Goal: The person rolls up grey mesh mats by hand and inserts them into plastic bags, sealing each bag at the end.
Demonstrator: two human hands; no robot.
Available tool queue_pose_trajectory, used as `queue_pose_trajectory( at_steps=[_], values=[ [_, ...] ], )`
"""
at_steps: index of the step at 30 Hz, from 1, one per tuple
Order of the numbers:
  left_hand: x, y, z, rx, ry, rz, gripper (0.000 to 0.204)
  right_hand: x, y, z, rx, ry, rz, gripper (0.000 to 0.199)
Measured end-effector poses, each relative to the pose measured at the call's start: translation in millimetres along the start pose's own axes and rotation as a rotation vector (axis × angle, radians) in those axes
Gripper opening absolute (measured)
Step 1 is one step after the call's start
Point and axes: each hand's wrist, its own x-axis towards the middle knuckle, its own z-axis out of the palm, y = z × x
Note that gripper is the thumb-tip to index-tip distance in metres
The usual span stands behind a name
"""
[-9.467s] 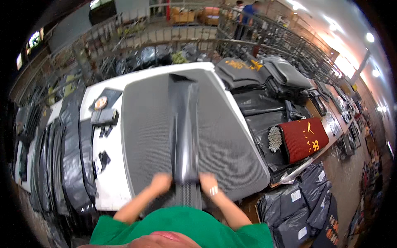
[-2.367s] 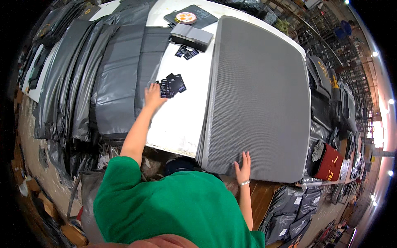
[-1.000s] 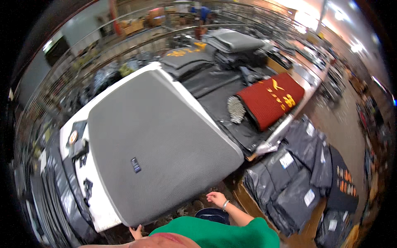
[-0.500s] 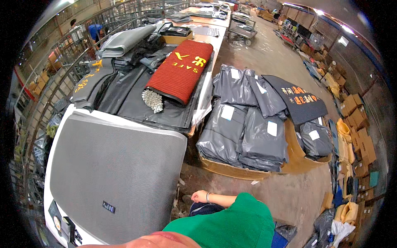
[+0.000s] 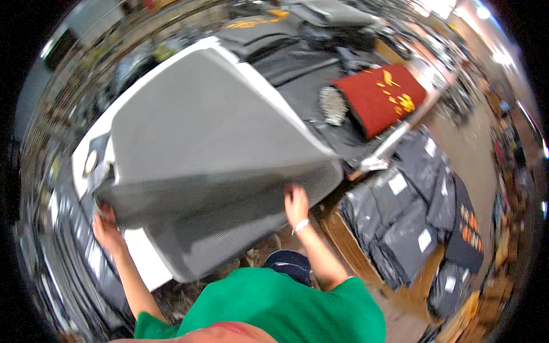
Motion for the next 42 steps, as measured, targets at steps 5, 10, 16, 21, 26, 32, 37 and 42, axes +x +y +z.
queue_pose_trajectory(
  at_steps=[5,10,16,21,26,32,37,42],
  values=[
    [113.1,-10.8,-9.1,0.031,0.203,0.204,0.041,151.4,-110.4,63.4,-0.083,-0.167,-0.500,0.056],
    [37.1,-115.2,57.8,0.916,-0.435,-0.056,0.051,173.8,-79.3,128.4,-0.452,-0.501,-0.517,0.066],
    [-47.4,-190.4,9.3,1.588,-0.654,0.225,0.081,183.5,-101.0,123.1,-0.742,-0.657,-0.745,0.073],
    [1.9,-195.5,3.4,1.391,-0.563,0.360,0.043,235.2,-92.3,141.4,-0.493,-0.670,-1.011,0.043],
    [-57.6,-92.3,3.4,1.399,-0.602,0.395,0.042,177.6,-100.9,50.0,-0.282,-0.386,-1.112,0.039],
    [-186.1,-63.0,-30.1,1.215,-0.861,-0.018,0.044,68.4,-35.7,-19.5,-0.238,-0.973,-0.784,0.036],
    [-130.4,-80.3,-17.5,1.385,-0.816,-0.253,0.038,124.2,-81.6,23.8,-0.252,-1.041,-0.490,0.036],
    [-124.2,-103.1,-20.5,1.503,-0.854,0.157,0.049,113.8,-66.8,43.9,-0.363,-0.616,-1.086,0.055]
  ],
)
